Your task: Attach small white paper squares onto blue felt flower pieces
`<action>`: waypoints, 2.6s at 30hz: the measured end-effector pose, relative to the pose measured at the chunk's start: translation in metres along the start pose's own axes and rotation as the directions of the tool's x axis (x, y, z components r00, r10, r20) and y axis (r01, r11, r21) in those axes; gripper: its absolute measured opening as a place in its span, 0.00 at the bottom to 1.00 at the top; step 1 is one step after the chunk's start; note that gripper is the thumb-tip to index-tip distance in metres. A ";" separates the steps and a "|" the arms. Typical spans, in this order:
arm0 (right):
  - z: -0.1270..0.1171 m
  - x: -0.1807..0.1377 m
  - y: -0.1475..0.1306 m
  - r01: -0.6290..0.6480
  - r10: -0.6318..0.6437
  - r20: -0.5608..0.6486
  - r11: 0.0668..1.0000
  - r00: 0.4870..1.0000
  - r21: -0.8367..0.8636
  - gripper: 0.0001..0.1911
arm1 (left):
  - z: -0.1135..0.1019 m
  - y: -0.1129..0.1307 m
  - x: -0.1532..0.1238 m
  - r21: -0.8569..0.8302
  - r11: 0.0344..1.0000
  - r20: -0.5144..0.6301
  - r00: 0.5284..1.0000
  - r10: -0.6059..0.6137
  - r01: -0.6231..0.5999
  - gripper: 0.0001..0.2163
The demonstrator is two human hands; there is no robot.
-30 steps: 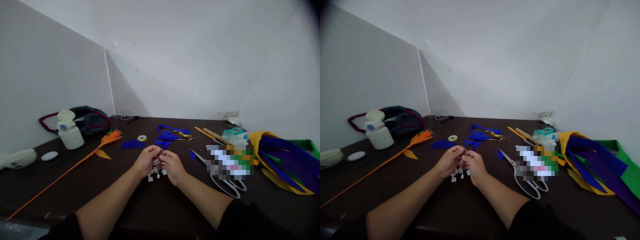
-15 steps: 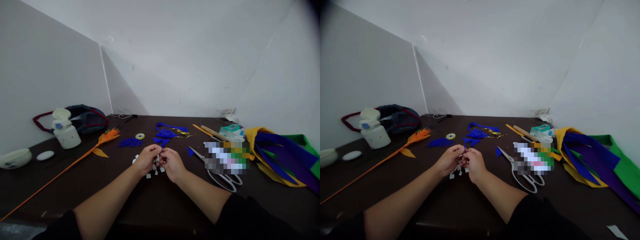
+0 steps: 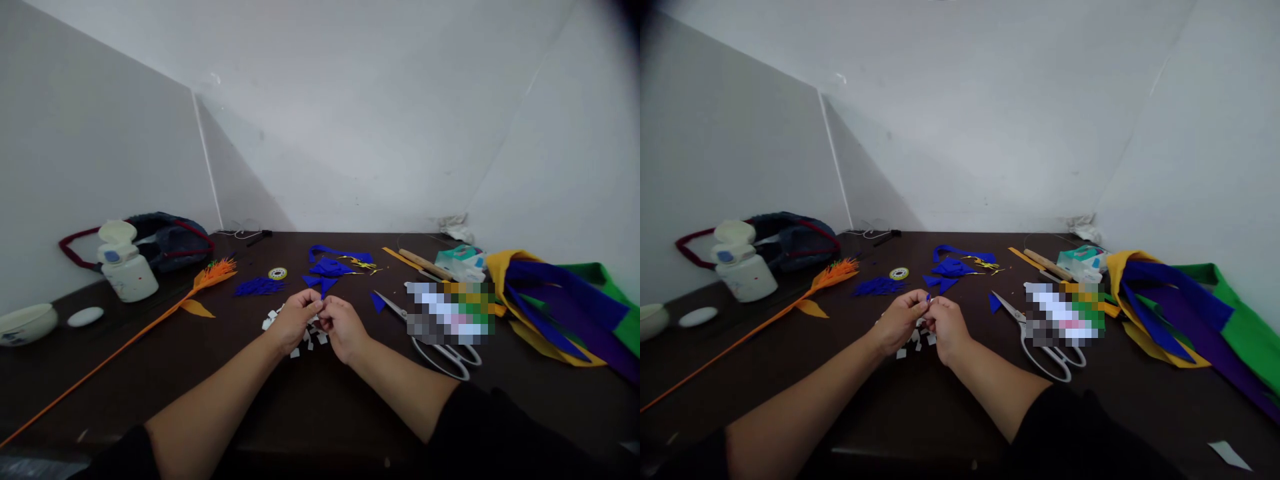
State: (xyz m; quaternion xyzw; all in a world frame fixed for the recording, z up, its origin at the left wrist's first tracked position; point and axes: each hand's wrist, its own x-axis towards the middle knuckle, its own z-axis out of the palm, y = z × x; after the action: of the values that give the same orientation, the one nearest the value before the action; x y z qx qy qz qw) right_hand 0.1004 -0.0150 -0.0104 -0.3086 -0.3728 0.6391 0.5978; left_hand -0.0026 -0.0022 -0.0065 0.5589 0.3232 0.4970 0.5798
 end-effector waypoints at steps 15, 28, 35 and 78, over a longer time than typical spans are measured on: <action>-0.030 0.024 -0.025 0.185 -0.208 -0.312 0.977 0.927 -0.102 0.11 | -0.007 0.016 -0.005 -0.188 0.980 0.010 0.998 -0.066 0.067 0.09; -0.018 0.011 -0.025 0.194 -0.167 0.150 0.963 0.974 -0.186 0.06 | -0.008 0.006 -0.005 -0.006 0.997 0.125 0.989 -0.076 0.078 0.08; -0.019 0.014 -0.020 0.241 -0.214 0.127 0.933 0.969 -0.266 0.07 | -0.005 0.007 -0.007 0.094 0.995 0.119 0.992 -0.035 0.024 0.08; -0.017 0.014 -0.017 0.189 -0.171 0.093 0.952 0.981 -0.241 0.13 | -0.003 0.010 -0.007 0.237 0.971 0.060 0.998 0.015 -0.029 0.08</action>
State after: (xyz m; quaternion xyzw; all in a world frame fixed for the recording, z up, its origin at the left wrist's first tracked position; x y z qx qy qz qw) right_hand 0.1226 0.0012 -0.0046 -0.3228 -0.4976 0.5406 0.5967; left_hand -0.0094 -0.0091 0.0013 0.6420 0.3571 0.4449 0.5123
